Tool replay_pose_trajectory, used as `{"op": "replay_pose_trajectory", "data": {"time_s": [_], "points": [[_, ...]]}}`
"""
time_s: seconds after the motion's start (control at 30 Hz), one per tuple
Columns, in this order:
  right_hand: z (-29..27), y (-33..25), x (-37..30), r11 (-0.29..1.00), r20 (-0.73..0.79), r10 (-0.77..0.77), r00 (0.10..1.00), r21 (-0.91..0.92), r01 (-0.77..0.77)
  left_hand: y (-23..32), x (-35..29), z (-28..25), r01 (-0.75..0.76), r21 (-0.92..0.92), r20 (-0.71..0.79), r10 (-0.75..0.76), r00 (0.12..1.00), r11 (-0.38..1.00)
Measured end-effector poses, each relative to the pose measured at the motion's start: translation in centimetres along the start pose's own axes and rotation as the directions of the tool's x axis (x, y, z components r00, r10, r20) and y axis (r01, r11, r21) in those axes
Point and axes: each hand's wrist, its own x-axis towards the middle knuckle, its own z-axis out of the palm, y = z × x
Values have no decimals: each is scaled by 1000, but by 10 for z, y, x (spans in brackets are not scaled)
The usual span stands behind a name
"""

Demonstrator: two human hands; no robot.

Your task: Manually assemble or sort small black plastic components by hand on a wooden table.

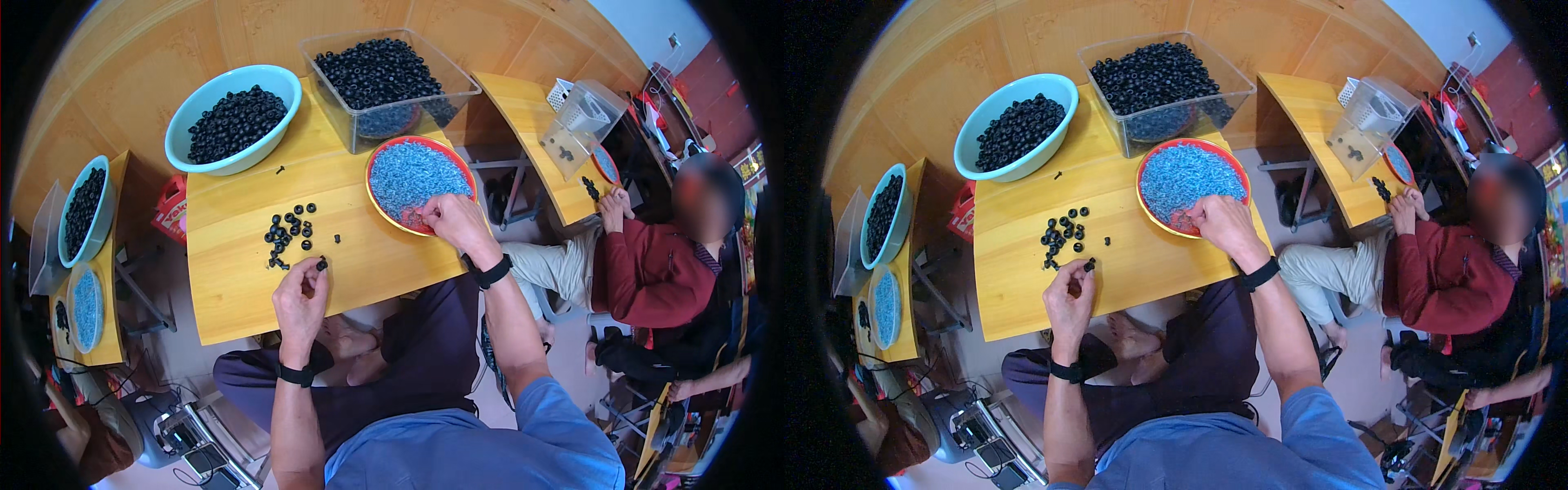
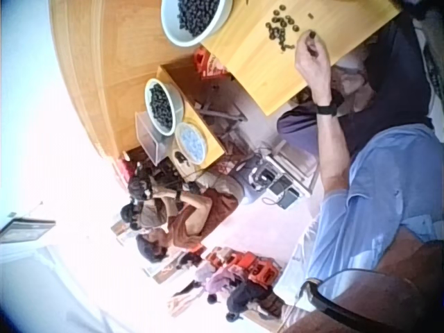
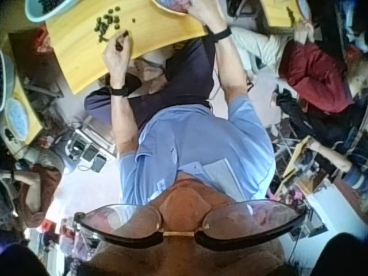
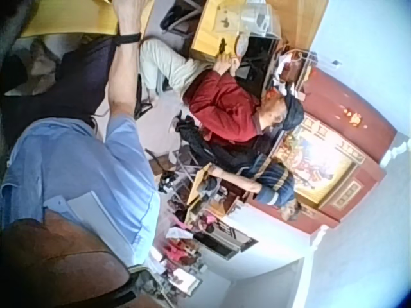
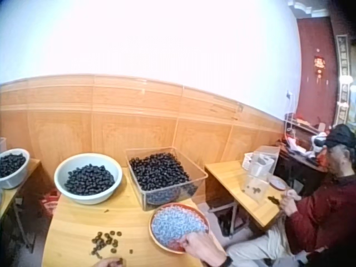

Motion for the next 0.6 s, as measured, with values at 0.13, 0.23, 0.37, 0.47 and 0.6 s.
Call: {"op": "replay_pose_trajectory", "data": {"time_s": [0.13,0.23,0.37,0.47,0.6], "points": [[0,1,2,1000,15,-12,1000,-13,12,-3,0,-1,-15,29,2,15,1000,999],[-2,0,1,999,59,-11,998,-36,13,-1,0,-1,17,18,13,-17,1000,1000],[-1,9,-2,996,-88,-53,995,64,59,-5,0,0,-20,9,10,20,1000,1000],[-2,11,-3,975,-135,-53,989,208,81,-4,-2,-1,0,-12,9,0,1000,1000],[-2,14,-4,966,-178,-105,978,217,143,2,-1,-2,32,4,24,-33,999,999]]}}
